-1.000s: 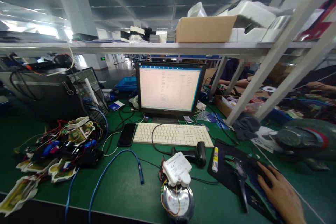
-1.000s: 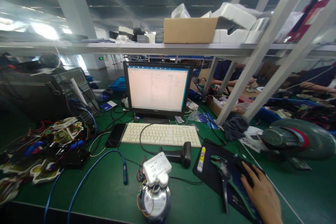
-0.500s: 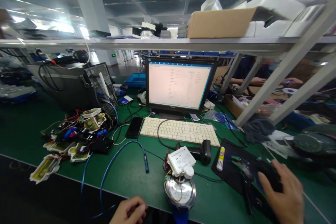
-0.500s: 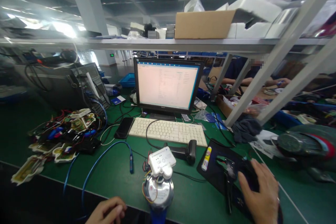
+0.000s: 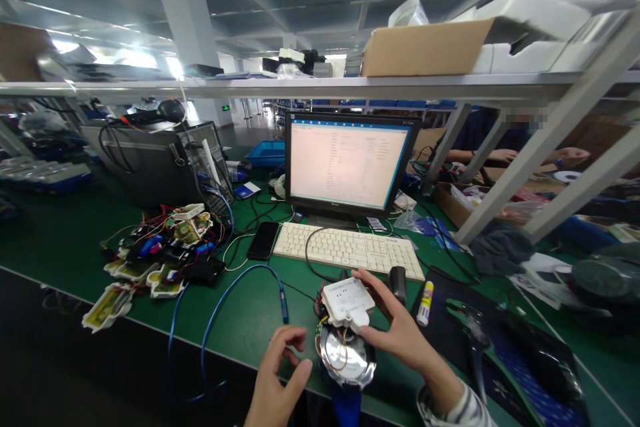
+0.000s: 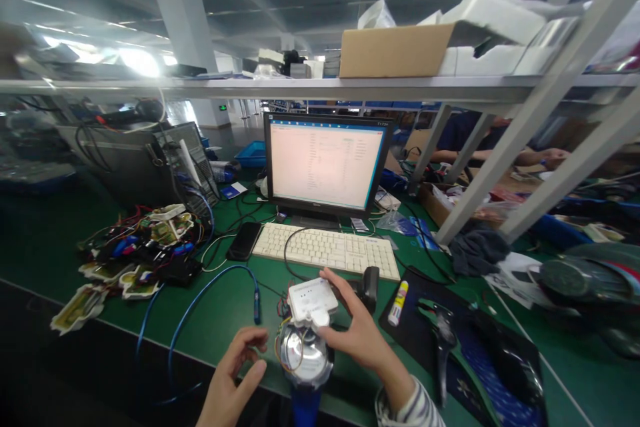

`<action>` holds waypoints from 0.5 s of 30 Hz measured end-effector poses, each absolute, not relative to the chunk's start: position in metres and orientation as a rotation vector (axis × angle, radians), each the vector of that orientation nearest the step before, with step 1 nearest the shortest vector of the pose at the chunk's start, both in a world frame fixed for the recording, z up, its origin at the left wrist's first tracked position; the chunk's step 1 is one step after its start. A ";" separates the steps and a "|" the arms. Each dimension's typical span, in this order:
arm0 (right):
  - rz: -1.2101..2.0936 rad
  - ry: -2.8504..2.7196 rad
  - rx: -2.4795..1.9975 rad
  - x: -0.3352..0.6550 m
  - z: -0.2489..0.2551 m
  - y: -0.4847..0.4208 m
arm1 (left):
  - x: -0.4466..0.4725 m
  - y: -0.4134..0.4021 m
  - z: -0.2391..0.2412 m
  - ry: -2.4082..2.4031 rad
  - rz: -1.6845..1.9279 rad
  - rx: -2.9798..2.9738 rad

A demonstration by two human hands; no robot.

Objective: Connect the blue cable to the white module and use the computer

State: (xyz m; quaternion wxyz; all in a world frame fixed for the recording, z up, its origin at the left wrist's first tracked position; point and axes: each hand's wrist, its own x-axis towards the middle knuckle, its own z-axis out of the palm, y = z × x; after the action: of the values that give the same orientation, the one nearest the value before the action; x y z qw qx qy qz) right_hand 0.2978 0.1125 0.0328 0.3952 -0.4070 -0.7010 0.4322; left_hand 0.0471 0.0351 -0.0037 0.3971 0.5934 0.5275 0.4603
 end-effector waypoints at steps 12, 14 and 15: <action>0.488 -1.675 -1.170 0.268 0.002 0.082 | 0.086 0.069 0.016 1.255 1.290 1.679; 0.469 -1.676 -1.165 0.267 0.000 0.082 | 0.093 0.081 0.018 1.231 1.300 1.630; 0.447 -1.682 -1.165 0.266 0.000 0.082 | 0.096 0.085 0.017 1.223 1.303 1.599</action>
State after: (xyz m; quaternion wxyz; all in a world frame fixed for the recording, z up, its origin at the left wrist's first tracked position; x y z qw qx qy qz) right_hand 0.2663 0.0824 -0.0001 0.5000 -0.4817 -0.6955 0.1848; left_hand 0.0964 0.0850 0.0170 0.3632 0.6213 0.4753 0.5061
